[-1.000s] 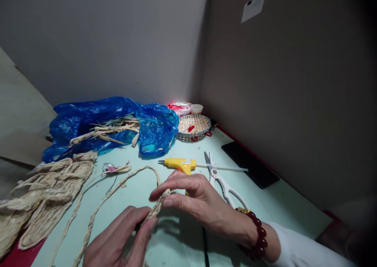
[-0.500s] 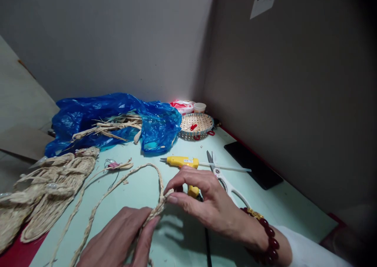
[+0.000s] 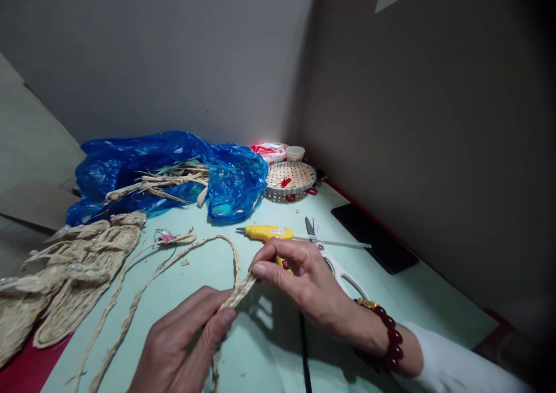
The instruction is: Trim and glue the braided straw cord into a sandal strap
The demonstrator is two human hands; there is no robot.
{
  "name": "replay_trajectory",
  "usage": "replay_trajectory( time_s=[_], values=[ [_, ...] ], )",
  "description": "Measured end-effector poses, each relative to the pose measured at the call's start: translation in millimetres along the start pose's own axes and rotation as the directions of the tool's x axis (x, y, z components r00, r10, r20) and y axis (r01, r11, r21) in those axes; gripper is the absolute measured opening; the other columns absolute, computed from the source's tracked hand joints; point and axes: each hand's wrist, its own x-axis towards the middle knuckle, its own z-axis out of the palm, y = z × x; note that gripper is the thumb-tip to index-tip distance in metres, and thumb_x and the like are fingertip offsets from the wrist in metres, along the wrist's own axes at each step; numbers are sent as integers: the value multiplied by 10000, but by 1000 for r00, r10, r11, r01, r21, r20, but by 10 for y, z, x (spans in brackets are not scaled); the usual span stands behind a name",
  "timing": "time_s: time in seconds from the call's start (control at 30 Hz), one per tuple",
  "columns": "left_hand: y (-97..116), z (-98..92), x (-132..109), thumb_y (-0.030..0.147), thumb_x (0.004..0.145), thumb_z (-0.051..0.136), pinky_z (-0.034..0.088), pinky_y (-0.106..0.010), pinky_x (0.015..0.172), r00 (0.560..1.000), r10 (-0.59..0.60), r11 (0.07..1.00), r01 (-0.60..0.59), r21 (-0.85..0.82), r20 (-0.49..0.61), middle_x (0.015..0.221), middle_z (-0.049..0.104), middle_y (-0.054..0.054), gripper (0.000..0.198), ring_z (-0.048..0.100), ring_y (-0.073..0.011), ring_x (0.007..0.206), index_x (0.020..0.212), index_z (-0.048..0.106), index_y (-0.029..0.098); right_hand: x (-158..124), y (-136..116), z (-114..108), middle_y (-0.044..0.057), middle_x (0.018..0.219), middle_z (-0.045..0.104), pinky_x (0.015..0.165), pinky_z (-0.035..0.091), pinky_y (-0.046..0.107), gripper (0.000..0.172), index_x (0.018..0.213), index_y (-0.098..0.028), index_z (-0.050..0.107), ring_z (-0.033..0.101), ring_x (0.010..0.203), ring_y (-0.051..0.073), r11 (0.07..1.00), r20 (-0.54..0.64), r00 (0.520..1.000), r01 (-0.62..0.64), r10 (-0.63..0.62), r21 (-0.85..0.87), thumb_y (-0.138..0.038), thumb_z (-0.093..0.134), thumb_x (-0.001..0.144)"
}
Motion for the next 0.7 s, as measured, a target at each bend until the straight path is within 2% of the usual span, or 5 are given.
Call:
replay_trajectory(
  time_s=[0.1, 0.2, 0.37, 0.5, 0.7],
  values=[
    [32, -24, 42, 563, 846, 584, 438, -244, 545, 972, -211, 962, 226, -156, 104, 651, 650, -33, 366, 559, -169, 573, 725, 738, 253, 11, -2, -28, -23, 712, 666, 646, 428, 203, 135, 740, -169, 688, 577, 680, 98, 999, 14, 1000, -28, 27, 44, -210, 656, 865],
    [20, -36, 65, 632, 736, 686, 446, -226, 544, 930, -340, 876, 368, -312, 143, 727, 715, -49, 438, 562, -156, 588, 923, 765, 244, 30, 25, -53, -34, 684, 620, 621, 396, 212, 157, 734, -171, 670, 525, 647, 92, 990, -12, 996, -85, 87, 112, -253, 653, 867],
    [-31, -85, 68, 522, 754, 724, 500, -202, 682, 933, -359, 818, 327, -474, 24, 903, 737, -40, 368, 636, -179, 793, 1006, 732, 253, 86, 52, -108, -38, 651, 571, 578, 344, 234, 201, 711, -163, 638, 455, 602, 89, 966, -74, 977, -184, 199, 179, -302, 656, 856],
    [-102, -151, 82, 444, 709, 802, 480, -177, 592, 920, -376, 868, 308, -389, -112, 669, 653, 32, 242, 576, -129, 620, 805, 703, 245, 102, 19, -124, -36, 655, 573, 575, 339, 235, 192, 711, -164, 639, 462, 606, 91, 960, -34, 979, -188, 200, 209, -301, 660, 844],
    [-42, -115, 99, 523, 789, 692, 443, -179, 536, 923, -384, 888, 379, -261, 36, 611, 612, 27, 312, 540, -129, 582, 696, 704, 225, 58, -5, -108, -55, 653, 556, 563, 344, 207, 178, 732, -176, 646, 469, 607, 78, 974, 63, 985, -167, 159, 152, -285, 660, 872]
  ],
)
